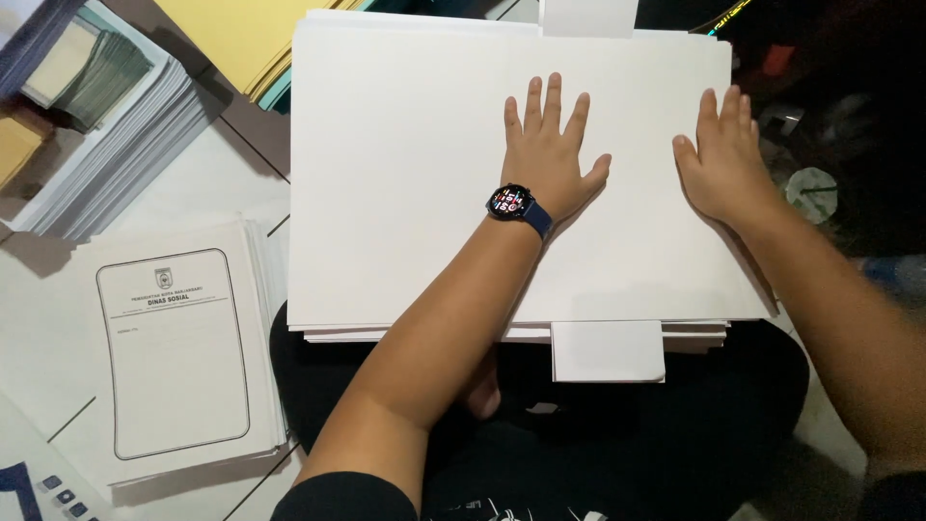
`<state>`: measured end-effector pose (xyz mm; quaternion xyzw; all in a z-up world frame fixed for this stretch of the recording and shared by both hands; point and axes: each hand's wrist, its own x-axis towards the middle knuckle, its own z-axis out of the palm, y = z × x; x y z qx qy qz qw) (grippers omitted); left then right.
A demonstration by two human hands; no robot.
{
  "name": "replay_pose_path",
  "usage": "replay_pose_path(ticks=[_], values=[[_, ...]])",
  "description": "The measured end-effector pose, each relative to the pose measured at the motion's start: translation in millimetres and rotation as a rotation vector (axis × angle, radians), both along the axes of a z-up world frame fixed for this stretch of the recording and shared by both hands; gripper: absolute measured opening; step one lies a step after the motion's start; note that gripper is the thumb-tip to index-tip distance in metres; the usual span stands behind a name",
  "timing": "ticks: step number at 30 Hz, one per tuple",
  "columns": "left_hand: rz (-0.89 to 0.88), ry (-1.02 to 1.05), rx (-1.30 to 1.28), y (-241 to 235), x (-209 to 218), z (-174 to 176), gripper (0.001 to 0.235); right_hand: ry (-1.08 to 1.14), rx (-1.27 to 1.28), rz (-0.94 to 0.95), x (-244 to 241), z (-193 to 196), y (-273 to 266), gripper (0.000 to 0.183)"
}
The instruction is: The person sits on the floor and folds large white sheets of paper in half. They repeatedly pick up a sheet, fold it, and smooth the crease with their hands. The person also handles stacks of pre-printed documents, placing them on top of the folded sheets.
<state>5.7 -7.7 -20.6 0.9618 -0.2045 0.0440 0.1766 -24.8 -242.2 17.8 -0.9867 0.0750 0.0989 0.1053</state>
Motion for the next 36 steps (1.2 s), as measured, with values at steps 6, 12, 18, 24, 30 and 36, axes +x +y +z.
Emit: replay_pose_path(ticks=[6, 12, 18, 24, 30, 36], values=[[0.017, -0.03, 0.03, -2.3, 0.4, -1.6, 0.082, -0.154, 0.174, -0.076, 63.3, -13.3, -4.7, 0.067], [0.03, -0.013, 0.048, -4.2, 2.5, -1.8, 0.083, -0.131, 0.169, -0.061, 52.3, -15.9, -12.4, 0.068], [0.018, 0.007, 0.008, -2.3, 2.4, -1.5, 0.082, 0.003, 0.111, -0.169, -10.1, 7.5, 11.9, 0.075], [0.137, -0.022, 0.01, -3.5, 5.3, -5.6, 0.084, 0.062, 0.159, -0.117, -82.7, 15.4, 12.7, 0.078], [0.254, -0.089, 0.018, -3.0, 8.2, -11.5, 0.076, 0.023, 0.136, -0.132, -99.0, 13.8, 17.0, 0.081], [0.224, -0.038, 0.065, -2.5, 3.6, -3.7, 0.078, 0.005, -0.012, -0.079, -63.9, 22.0, 26.0, 0.087]])
